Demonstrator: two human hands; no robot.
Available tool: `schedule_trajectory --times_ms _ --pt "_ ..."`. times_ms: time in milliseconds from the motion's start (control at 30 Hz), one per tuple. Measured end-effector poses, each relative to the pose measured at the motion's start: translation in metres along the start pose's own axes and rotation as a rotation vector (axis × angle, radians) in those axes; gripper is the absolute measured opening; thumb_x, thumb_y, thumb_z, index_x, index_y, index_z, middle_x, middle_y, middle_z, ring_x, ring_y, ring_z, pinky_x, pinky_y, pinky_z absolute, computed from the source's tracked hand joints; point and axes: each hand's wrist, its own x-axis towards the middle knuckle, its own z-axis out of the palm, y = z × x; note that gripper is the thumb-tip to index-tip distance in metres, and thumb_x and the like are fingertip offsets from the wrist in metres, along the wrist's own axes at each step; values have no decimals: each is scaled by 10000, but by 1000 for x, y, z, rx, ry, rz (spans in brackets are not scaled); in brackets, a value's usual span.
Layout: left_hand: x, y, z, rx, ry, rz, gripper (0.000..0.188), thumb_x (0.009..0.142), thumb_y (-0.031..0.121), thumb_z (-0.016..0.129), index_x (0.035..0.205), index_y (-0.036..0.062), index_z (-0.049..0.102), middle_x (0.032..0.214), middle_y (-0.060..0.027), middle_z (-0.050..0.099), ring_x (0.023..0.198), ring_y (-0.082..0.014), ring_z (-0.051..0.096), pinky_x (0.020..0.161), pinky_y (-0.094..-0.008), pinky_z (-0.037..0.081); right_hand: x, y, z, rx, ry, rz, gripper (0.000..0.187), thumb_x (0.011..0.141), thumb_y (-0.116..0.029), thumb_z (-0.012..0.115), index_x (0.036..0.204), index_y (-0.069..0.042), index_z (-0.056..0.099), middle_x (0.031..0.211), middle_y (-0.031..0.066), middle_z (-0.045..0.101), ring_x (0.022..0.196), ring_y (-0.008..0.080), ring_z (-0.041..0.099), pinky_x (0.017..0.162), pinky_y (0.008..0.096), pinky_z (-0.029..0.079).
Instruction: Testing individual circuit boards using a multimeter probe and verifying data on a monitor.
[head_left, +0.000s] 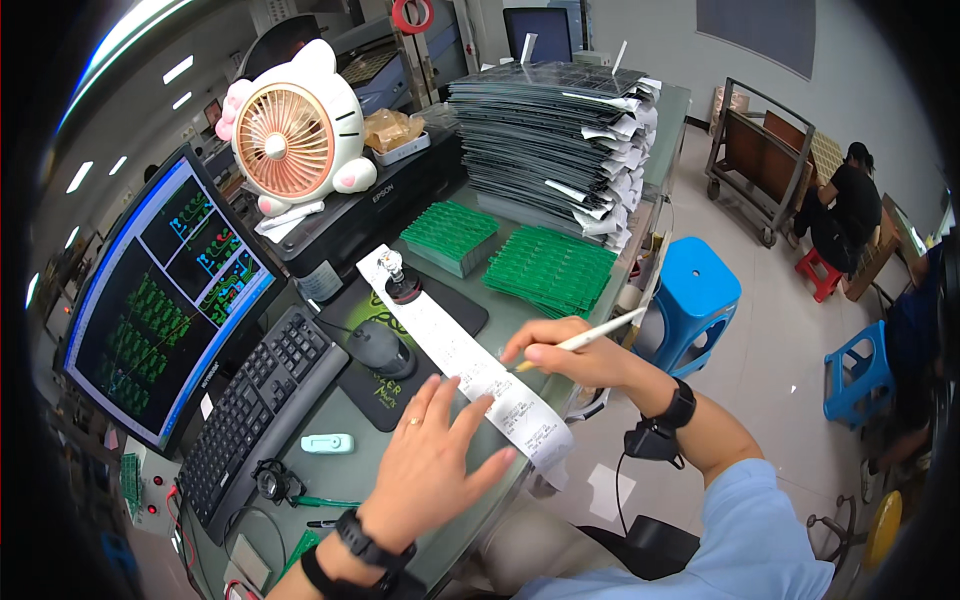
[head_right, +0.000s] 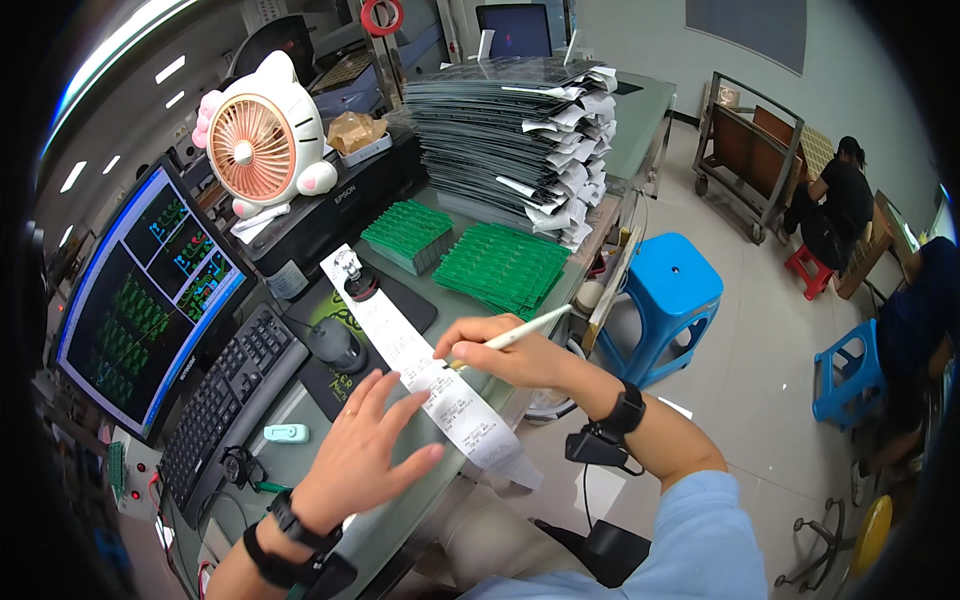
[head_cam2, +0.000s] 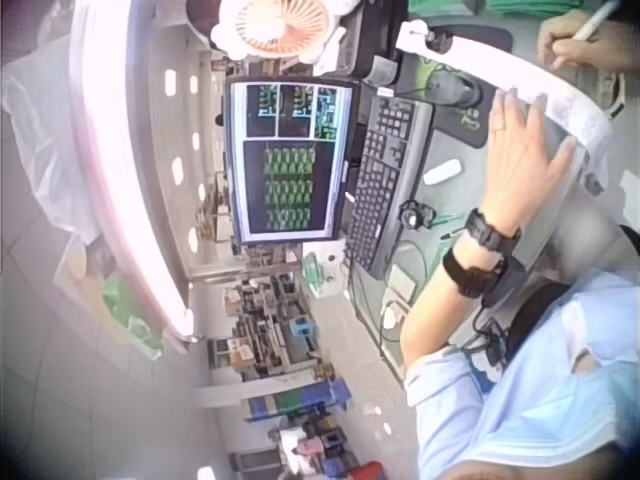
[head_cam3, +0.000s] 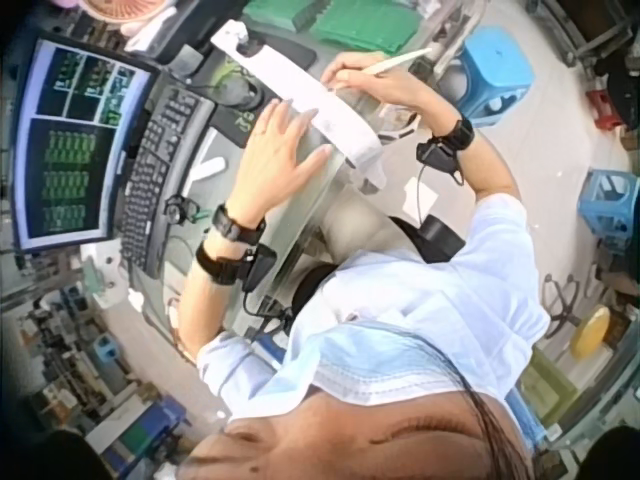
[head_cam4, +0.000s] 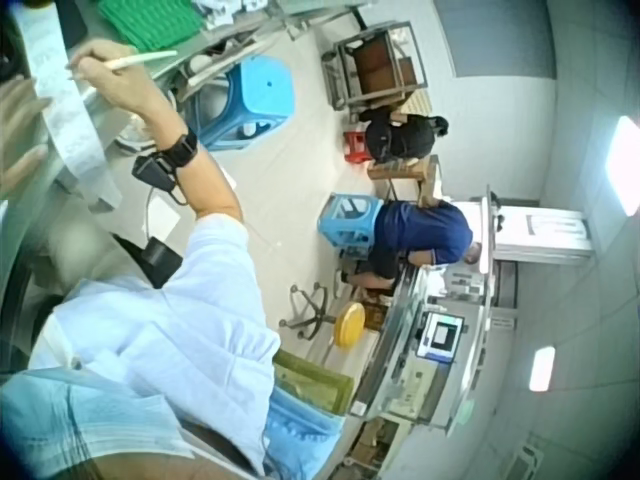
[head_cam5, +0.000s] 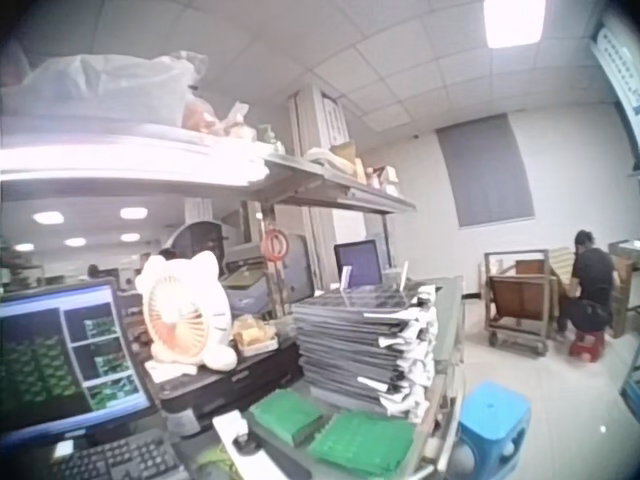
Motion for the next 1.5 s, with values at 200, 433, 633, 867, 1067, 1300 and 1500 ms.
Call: schedule_trajectory --times_ms 200,433,633,867,1067,1300,1500 --pt "16 -17 21 120 -74 9 630 875 652 477 1356 248 526 1411 -267 402 1335 -467 333 1102 -538 258 26 13 -2 -77 -120 -18 208 873 -190 629 1019 -43 620 887 38 644 787 101 581 685 268 459" --pt "15 -17 20 119 -60 24 638 857 631 533 1352 229 531 1412 -267 401 1322 -463 349 1100 -524 273 37 21 1 -130 -104 -66 168 857 -203 659 894 -56 586 736 17 637 657 110 602 586 261 453" --pt "17 -16 22 133 -59 30 667 848 656 521 1356 224 530 1404 -276 411 1322 -458 360 1108 -523 261 38 21 -2 -208 -100 -60 180 853 -214 664 842 -60 571 704 33 635 625 139 615 556 279 449" --pt "7 -17 20 107 -21 5 649 845 621 557 1354 219 523 1414 -259 399 1311 -468 362 1098 -542 269 39 7 4 -375 102 -108 159 825 -187 655 827 -57 564 694 79 619 623 203 619 566 319 461" --pt "-23 -5 2 11 10 38 680 907 565 494 1400 100 438 1399 -275 388 1350 -437 320 1119 -530 246 20 -23 8 -228 221 -131 146 848 -140 667 899 -15 610 790 31 610 700 87 565 608 249 452" --pt "-207 -4 -88 -315 209 -194 367 900 251 641 1204 56 579 1264 -159 567 1145 -314 556 960 -399 453 16 -58 37 -138 88 -84 176 911 -141 610 1006 5 584 815 48 624 681 66 569 590 204 446" --pt "-386 -20 -89 -195 513 -1055 294 900 273 613 746 23 628 627 -66 572 583 -185 562 561 -299 443 57 -131 114 -58 -240 -168 169 972 -110 514 1049 -2 619 804 103 680 640 124 634 572 229 488"
